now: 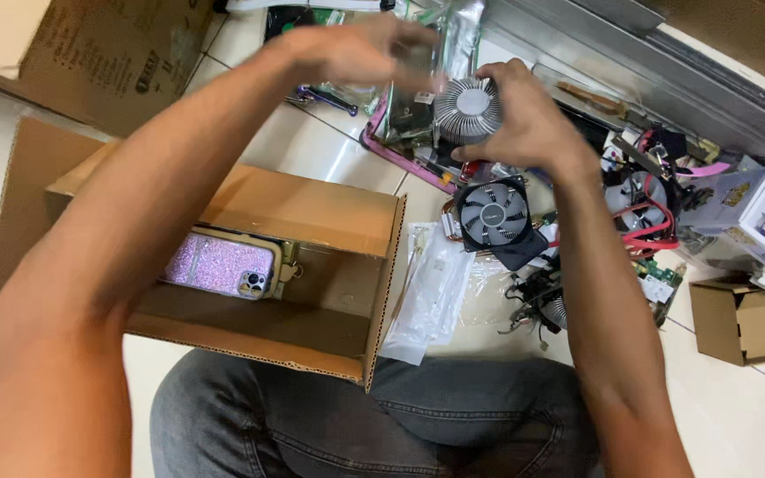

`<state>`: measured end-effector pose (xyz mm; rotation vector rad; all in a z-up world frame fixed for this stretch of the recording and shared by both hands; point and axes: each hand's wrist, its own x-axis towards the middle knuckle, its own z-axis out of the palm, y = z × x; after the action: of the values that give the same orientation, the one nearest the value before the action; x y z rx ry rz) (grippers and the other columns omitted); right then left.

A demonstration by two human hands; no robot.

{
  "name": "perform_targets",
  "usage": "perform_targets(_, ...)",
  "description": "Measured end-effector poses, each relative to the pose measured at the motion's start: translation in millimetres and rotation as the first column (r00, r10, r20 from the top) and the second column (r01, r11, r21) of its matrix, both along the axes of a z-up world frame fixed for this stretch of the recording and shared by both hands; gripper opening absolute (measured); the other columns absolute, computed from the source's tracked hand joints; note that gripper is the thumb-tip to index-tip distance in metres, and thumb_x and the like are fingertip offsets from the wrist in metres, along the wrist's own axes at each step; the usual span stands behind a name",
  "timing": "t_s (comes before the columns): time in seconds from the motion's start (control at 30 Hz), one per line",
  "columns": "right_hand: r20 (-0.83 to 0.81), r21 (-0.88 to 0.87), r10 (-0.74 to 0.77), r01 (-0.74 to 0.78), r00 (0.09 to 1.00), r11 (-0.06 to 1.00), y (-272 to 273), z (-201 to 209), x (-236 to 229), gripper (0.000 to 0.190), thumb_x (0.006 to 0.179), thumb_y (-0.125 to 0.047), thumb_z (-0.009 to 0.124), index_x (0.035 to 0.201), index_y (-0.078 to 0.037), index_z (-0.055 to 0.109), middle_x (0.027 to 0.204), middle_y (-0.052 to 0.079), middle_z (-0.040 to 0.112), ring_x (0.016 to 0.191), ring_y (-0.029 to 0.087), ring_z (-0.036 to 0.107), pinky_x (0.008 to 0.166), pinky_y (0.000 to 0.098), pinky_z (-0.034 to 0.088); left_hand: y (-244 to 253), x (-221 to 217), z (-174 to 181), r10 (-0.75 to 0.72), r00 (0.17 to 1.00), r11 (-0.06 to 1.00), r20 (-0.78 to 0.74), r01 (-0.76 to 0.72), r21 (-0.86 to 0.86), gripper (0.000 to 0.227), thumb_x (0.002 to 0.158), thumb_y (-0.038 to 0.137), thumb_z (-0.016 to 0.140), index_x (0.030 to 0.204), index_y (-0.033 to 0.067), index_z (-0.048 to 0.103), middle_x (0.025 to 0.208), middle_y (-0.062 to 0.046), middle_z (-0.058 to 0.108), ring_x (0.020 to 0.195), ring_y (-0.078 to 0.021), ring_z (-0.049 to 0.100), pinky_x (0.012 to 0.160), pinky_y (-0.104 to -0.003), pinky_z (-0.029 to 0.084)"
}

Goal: The person sits on the floor and sorts through a pile of electronic components and accessories. They pick up items such as a phone case, a calculator, a fan, and a hard drive, inspecting them before placing them into a cardboard box.

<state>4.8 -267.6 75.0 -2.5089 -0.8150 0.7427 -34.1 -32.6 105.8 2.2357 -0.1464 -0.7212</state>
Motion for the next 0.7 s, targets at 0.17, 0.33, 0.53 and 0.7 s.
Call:
perform_targets(0.17,0.202,0.119,0.103,-0.129,0.974,0.984,0.4,-72.1,6.2,0.105,0.064,-0.014,0.098,0.149,-0.001,0.038,0.136,0.022,0.041,0.127,0.040,0.042,0.105,0.0504,0.041,35.5,17.9,-61.5,0.358,0.930,0.911,0.080,-0.366,0.189,0.072,0.099,0.050,0.063,0.152,0.0087,0.037,0.153,-0.014,0.045,0.140,-0.0303,0.045,0.113,-0.042,0.038)
perform_targets(0.33,0.285,0.032,0.126,-0.140,0.950,0.990,1.3,-59.5,-1.7,0.112,0.060,-0.018,0.101,0.150,-0.004,0.034,0.150,0.028,0.029,0.137,0.049,0.030,0.102,0.0626,0.046,30.0,16.4,-106.2,0.330,0.944,0.746,-0.001,-0.260,0.613,0.096,0.092,0.056,0.070,0.158,0.0038,0.022,0.157,-0.018,0.019,0.151,-0.0370,0.015,0.119,-0.053,0.031)
perform_targets(0.53,0.268,-0.024,0.286,-0.290,0.920,0.957,-5.1,-57.7,5.6,0.115,0.060,-0.031,0.098,0.151,0.002,0.036,0.160,0.033,0.015,0.149,0.050,0.013,0.116,0.0640,0.027,18.4,-0.6,-133.9,0.469,0.878,0.516,0.100,-0.364,0.775,0.104,0.094,0.069,0.067,0.157,0.0033,0.016,0.155,-0.005,0.019,0.133,-0.0330,0.027,0.091,-0.057,0.054)
perform_targets(0.7,0.376,0.057,0.280,-0.324,0.883,0.944,33.1,-41.2,-8.6,0.095,0.077,-0.023,0.089,0.152,0.002,0.038,0.159,0.034,0.024,0.148,0.049,0.014,0.116,0.0632,0.026,22.0,1.4,-147.9,0.632,0.733,0.471,0.251,-0.621,0.627,0.118,0.067,0.078,0.092,0.142,0.0019,0.043,0.150,-0.017,0.032,0.131,-0.0404,0.045,0.105,-0.053,0.046)
